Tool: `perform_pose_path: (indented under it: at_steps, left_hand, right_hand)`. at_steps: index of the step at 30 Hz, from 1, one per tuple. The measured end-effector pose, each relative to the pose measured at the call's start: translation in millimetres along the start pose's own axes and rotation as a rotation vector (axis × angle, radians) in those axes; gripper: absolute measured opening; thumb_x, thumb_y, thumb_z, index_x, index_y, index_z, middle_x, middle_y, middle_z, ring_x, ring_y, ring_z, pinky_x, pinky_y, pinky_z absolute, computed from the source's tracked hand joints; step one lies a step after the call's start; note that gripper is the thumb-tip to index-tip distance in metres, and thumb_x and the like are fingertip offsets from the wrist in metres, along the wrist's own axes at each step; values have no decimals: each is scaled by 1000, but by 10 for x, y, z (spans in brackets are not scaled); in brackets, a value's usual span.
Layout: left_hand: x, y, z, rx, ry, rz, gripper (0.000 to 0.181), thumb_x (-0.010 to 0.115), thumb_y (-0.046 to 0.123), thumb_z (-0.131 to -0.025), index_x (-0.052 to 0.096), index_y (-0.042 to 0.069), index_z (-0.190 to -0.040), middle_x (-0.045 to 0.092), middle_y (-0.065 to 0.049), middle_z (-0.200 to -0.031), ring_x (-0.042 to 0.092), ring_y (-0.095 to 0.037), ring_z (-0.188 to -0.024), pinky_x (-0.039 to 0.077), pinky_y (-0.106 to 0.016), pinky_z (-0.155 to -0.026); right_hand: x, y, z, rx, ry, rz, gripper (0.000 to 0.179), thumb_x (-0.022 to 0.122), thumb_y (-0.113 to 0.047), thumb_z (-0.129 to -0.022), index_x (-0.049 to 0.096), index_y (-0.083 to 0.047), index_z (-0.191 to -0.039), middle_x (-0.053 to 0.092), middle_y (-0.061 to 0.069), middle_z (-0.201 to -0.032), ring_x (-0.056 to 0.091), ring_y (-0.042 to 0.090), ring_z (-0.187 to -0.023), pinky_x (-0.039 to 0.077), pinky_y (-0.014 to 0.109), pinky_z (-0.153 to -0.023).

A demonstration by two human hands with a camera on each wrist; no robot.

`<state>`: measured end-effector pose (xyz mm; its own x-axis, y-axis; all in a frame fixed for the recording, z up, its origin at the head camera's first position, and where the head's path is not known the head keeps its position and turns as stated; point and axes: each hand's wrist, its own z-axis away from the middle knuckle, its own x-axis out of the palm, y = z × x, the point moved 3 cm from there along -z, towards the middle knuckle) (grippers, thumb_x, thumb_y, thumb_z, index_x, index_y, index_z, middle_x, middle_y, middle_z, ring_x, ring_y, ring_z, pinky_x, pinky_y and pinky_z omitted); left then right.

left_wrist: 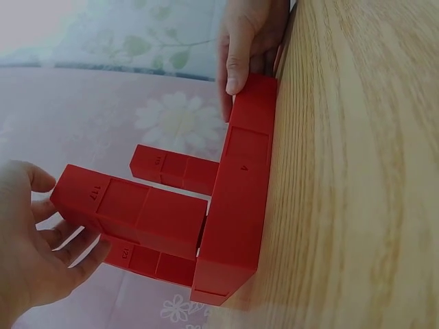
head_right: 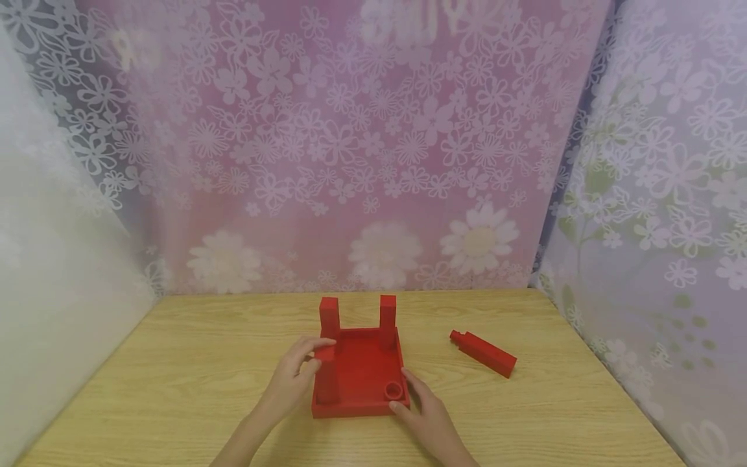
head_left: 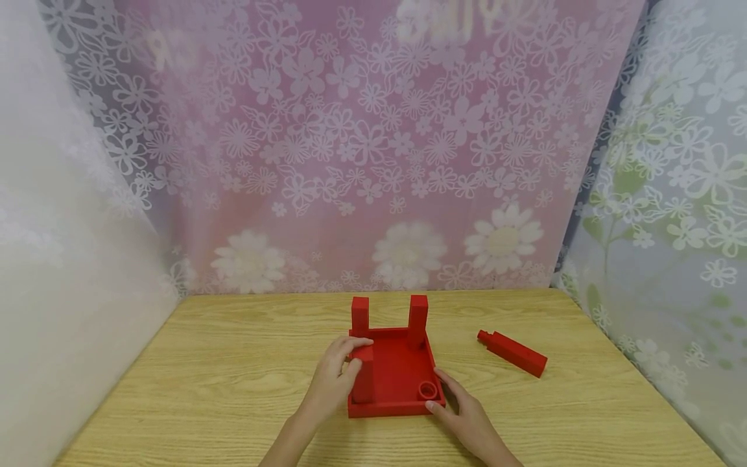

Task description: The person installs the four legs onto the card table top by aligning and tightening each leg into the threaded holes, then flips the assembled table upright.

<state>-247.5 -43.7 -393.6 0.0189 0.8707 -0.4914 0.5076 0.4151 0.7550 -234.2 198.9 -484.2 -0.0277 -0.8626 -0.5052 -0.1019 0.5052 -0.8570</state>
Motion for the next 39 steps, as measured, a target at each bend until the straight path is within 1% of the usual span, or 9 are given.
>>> perform_pose_path:
  at_steps: [4, 7, 10, 15, 18, 22, 28, 32, 39]
  left_hand:
    - [6, 11, 10, -2, 14, -2, 27, 54, 20, -92, 56, 15, -119, 51, 3, -110, 47, -20, -96, 44, -37, -74]
    - [9, 4, 9, -29, 38, -17, 39, 61, 35, -88, 54, 13, -119, 51, 1, -110, 48, -20, -95, 45, -40, -78]
    - [9, -5, 3, -72, 69, -27, 46, 67, 39, -83, 52, 10, -115, 51, 2, -105, 47, -17, -92, 45, -41, -79]
    - [6, -30, -1, -126, 104, -21, 43, 73, 36, -78, 51, 11, -105, 49, 5, -96, 49, -16, -87, 47, -39, -75]
    - [1, -32, -2, -143, 106, -21, 39, 73, 35, -78, 51, 13, -102, 49, 5, -94, 50, -17, -85, 47, -37, -73]
    - [-12, -27, -3, -148, 97, -18, 38, 73, 32, -78, 52, 12, -104, 50, 5, -95, 50, -17, -84, 47, -36, -72]
    - [-20, -26, -10, -93, 54, 1, 36, 72, 24, -80, 55, 9, -109, 52, 4, -98, 51, -16, -88, 48, -40, -75]
    - [-20, -24, -16, -65, 25, 4, 34, 69, 17, -82, 55, 9, -111, 52, 6, -99, 50, -15, -90, 48, -38, -76]
    - [-31, -16, -13, -47, -7, -1, 30, 58, 6, -83, 59, 11, -113, 52, 8, -105, 49, -15, -89, 47, -37, -75]
  right_hand:
    - [5, 12, -5, 8, 0, -1, 69, 69, -42, -79, 43, -16, -138, 45, 13, -135, 37, 31, -126, 29, 52, -99]
    - [3, 2, 0, 7, -2, 1, 69, 69, -42, -80, 43, -15, -138, 45, 13, -135, 37, 32, -125, 30, 52, -99]
    - [-2, -16, 9, 3, -6, 2, 68, 68, -41, -80, 43, -14, -138, 44, 14, -135, 37, 33, -125, 30, 53, -98]
    - [-1, 6, 1, 23, -6, -9, 69, 69, -42, -79, 43, -16, -138, 44, 13, -135, 36, 32, -126, 29, 53, -99]
    - [0, 12, -1, 24, -4, -7, 69, 69, -42, -79, 43, -15, -138, 44, 14, -135, 36, 32, -126, 29, 53, -99]
    - [0, 4, -1, 25, -2, -6, 70, 69, -42, -79, 43, -15, -138, 44, 14, -135, 36, 32, -126, 29, 52, -99]
    - [4, -5, -3, 19, -6, -6, 70, 68, -42, -80, 43, -14, -138, 44, 14, -135, 36, 32, -126, 30, 52, -99]
    - [4, -11, -2, 13, -5, -8, 70, 68, -42, -80, 42, -13, -138, 44, 14, -135, 36, 32, -126, 29, 52, -99]
    - [3, -28, 8, 11, -8, -6, 70, 68, -42, -80, 42, -13, -138, 43, 15, -136, 36, 33, -126, 30, 52, -99]
